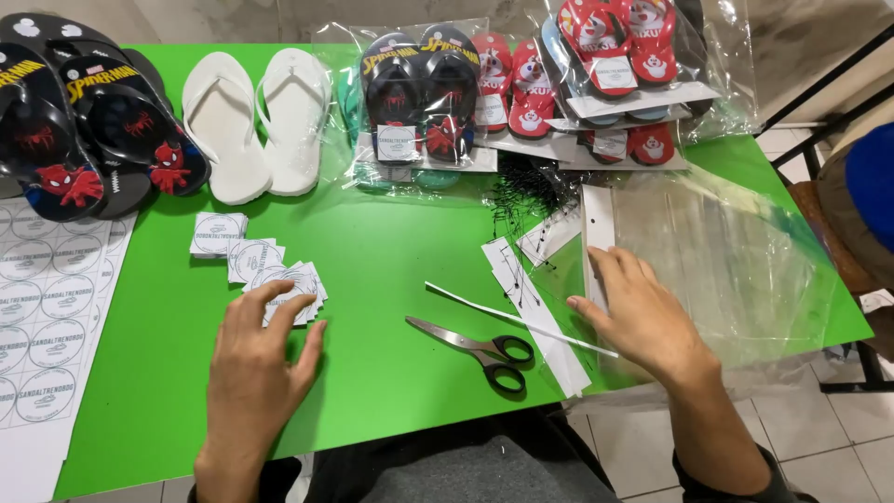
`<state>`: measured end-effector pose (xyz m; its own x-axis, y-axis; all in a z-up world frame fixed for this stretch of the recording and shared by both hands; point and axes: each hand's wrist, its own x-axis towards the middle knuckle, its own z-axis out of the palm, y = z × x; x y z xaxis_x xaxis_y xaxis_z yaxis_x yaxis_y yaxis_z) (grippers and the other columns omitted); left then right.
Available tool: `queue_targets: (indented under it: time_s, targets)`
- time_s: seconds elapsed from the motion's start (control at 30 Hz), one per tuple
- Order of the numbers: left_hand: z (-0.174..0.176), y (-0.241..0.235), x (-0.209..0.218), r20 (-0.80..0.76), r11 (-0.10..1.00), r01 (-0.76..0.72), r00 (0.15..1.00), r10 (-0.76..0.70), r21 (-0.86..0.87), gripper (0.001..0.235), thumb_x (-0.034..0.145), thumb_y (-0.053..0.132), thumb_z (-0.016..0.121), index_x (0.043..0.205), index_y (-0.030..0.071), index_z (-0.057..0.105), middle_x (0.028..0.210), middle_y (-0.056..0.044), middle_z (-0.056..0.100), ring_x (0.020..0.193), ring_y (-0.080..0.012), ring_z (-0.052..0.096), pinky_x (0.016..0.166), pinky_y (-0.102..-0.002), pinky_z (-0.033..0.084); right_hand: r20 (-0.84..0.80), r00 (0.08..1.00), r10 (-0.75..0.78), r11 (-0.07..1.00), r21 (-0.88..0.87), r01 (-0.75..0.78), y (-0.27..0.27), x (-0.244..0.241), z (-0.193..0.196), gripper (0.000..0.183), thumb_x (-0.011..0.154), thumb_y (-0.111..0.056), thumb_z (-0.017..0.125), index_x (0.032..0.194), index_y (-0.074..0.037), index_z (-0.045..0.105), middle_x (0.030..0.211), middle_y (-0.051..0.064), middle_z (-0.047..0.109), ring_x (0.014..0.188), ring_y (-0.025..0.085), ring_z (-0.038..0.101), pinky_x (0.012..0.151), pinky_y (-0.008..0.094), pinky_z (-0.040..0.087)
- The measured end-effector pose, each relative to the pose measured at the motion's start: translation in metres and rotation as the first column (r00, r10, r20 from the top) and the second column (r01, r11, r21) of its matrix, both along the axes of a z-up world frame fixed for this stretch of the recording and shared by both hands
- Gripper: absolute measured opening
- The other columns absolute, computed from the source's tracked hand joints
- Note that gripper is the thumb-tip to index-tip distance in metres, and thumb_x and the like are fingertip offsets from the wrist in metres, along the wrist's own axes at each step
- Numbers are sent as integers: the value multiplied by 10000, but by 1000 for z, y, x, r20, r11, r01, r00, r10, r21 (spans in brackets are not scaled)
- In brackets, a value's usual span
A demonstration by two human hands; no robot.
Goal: Packaging flip-flops by attaching a cardboard header, placing them into a plastic bag, and applying a sticker.
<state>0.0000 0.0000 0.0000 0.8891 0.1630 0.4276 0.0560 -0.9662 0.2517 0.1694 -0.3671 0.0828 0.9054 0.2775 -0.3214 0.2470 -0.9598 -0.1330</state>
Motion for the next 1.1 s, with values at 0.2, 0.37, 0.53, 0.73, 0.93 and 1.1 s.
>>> queue_targets:
  time_s: [0.2,0.37,0.53,0.73,0.93,1.1]
  targets:
    - [-10,3,2,-83,996,-32,996,25,-82,352,909,271,697,1220,106,683,1286,-90,645,1216,-289,573,1010,-472,496,78,993,87,996,-28,-85,-13,9,-27,613,981,-221,492,1560,-117,318,1583,184,354,1455,352,347,1104,567,409]
    - [-7,6,4,-85,997,-18,996,12,-75,263,956,240,649,1176,103,693,1258,-47,674,1147,-255,594,940,-442,507,40,991,124,990,-77,-121,-13,11,-37,612,960,-54,360,1565,-94,277,1622,264,248,1507,393,247,1124,596,365]
    - [9,15,8,-203,996,29,978,-46,-87,306,981,213,581,1228,52,664,1267,-102,677,1169,-267,602,1026,-445,502,42,979,197,978,-72,-194,-21,16,-43,689,891,76,334,1562,-66,272,1615,268,255,1498,391,264,1168,540,339]
    - [49,36,22,-335,990,144,932,-135,4,434,920,315,653,1299,109,600,1437,-176,546,1319,-343,524,1097,-535,440,20,997,76,997,-12,-76,-7,12,-25,515,1021,-282,397,1523,-170,378,1555,148,371,1446,346,339,1134,577,372]
    - [93,91,51,-242,974,-100,959,149,201,460,950,448,658,1225,80,679,1286,-154,654,1136,-311,624,942,-475,534,17,997,-72,997,3,72,7,17,-22,586,1005,-492,446,1526,-234,372,1487,159,317,1375,341,300,1126,567,329]
    - [63,206,95,-150,778,-591,767,624,214,724,1005,547,738,1258,-110,570,1193,-288,622,1062,-453,631,811,-569,554,141,990,-5,992,129,-13,-3,32,-50,606,986,-529,494,1466,-160,485,1285,136,484,1252,321,427,1077,498,393]
